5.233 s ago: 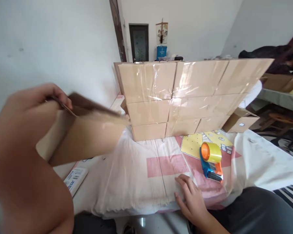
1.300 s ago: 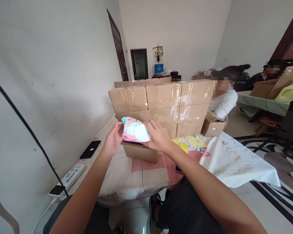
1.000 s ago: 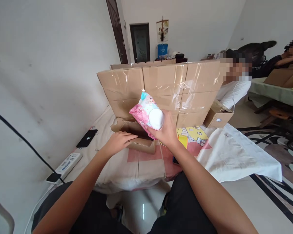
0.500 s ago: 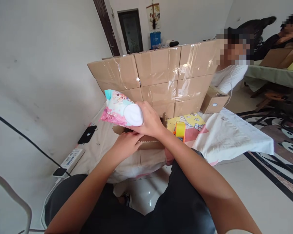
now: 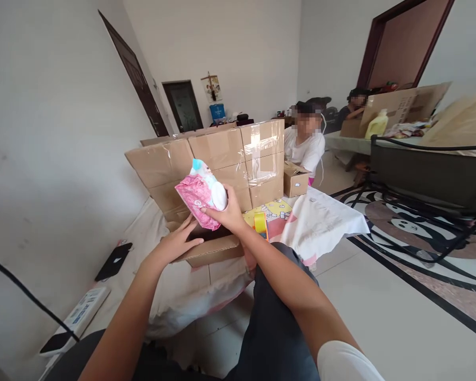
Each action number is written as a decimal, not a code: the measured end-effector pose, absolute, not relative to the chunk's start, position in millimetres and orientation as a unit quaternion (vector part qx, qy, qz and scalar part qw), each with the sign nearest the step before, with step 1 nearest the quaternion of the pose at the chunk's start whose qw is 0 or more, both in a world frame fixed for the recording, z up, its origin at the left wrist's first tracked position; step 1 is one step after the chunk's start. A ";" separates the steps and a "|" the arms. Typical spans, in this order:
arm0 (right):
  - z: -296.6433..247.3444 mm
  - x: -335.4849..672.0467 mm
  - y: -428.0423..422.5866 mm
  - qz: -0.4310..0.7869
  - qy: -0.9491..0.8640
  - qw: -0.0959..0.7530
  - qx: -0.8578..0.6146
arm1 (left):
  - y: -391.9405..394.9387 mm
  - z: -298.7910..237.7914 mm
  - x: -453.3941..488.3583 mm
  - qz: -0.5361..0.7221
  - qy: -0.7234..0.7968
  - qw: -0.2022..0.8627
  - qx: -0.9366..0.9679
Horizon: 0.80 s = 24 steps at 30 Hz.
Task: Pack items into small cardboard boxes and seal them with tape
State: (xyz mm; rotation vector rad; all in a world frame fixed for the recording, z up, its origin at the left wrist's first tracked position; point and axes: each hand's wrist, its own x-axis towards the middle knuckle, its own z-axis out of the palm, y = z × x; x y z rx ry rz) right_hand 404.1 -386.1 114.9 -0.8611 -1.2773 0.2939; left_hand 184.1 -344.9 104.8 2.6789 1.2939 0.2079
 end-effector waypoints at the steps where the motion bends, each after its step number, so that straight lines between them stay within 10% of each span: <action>1: 113.3 406.1 -385.3 0.132 -0.578 0.707 -0.387 | -345.1 103.2 187.9 0.060 0.449 0.069 0.889; 24: 81.7 425.3 -352.5 0.001 -0.873 0.258 -0.413 | -315.1 93.2 133.3 -0.002 0.527 -0.022 0.850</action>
